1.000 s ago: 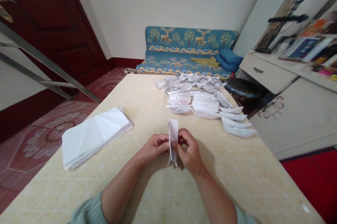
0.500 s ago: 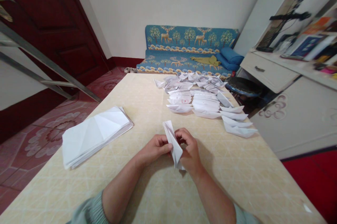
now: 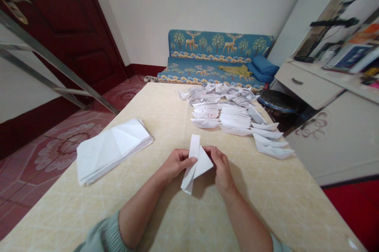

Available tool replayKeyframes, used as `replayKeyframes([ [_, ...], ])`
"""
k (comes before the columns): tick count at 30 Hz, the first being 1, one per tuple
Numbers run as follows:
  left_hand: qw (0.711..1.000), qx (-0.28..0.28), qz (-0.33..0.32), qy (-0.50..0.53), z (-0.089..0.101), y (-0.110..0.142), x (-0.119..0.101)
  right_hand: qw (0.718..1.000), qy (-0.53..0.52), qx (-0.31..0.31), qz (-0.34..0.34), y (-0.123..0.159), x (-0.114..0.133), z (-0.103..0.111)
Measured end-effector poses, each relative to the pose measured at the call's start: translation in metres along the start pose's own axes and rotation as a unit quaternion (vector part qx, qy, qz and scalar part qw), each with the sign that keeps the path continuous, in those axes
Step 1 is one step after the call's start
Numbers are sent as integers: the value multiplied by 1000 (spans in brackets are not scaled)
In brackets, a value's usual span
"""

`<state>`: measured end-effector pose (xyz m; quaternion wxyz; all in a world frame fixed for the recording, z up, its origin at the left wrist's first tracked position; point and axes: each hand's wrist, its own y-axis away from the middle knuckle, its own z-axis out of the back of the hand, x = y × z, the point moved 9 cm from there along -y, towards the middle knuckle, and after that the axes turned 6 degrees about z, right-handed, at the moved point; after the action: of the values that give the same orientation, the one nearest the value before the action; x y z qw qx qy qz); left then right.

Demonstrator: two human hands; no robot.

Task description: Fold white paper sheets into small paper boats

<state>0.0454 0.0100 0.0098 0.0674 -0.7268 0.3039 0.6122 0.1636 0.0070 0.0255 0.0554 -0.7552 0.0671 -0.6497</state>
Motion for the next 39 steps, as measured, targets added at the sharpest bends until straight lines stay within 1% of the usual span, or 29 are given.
replayKeyframes([
  [3,999,31,8,-20,-8,2,2,999,-23,24,-39,-2,-9,0],
  [5,999,25,-9,-46,-10,0,1,999,-7,25,-44,-2,-11,2],
  [7,997,-24,-43,-65,-3,-2,-2,999,10,8,-33,-3,-10,7],
  [9,989,-102,-77,-75,11,-3,-6,1000,13,-17,-18,-4,-10,11],
  [11,975,-169,-105,-95,22,0,-11,999,8,-51,-2,-4,-10,17],
  [13,958,-214,-141,-133,29,6,-21,995,-1,-99,13,-4,-10,26],
  [15,937,-238,-189,-173,30,14,-34,991,-25,-132,18,-5,-13,33],
  [16,927,-243,-214,-191,30,18,-40,990,-39,-135,16,-5,-14,33],
  [19,901,-241,-284,-224,25,26,-55,990,-70,-122,3,-6,-17,30],
  [21,890,-237,-308,-238,22,28,-58,991,-74,-112,-1,-6,-17,27],
  [23,888,-238,-307,-244,22,28,-57,992,-75,-100,-4,-6,-16,24],
  [27,899,-237,-284,-235,24,24,-50,993,-82,-87,-12,-6,-18,20],
  [34,922,-234,-239,-194,28,19,-42,990,-94,-101,7,-6,-17,21],
  [36,922,-237,-239,-191,29,18,-43,990,-94,-103,8,-6,-16,21],
  [39,913,-245,-256,-200,30,21,-47,989,-103,-109,6,-5,-16,21],
])
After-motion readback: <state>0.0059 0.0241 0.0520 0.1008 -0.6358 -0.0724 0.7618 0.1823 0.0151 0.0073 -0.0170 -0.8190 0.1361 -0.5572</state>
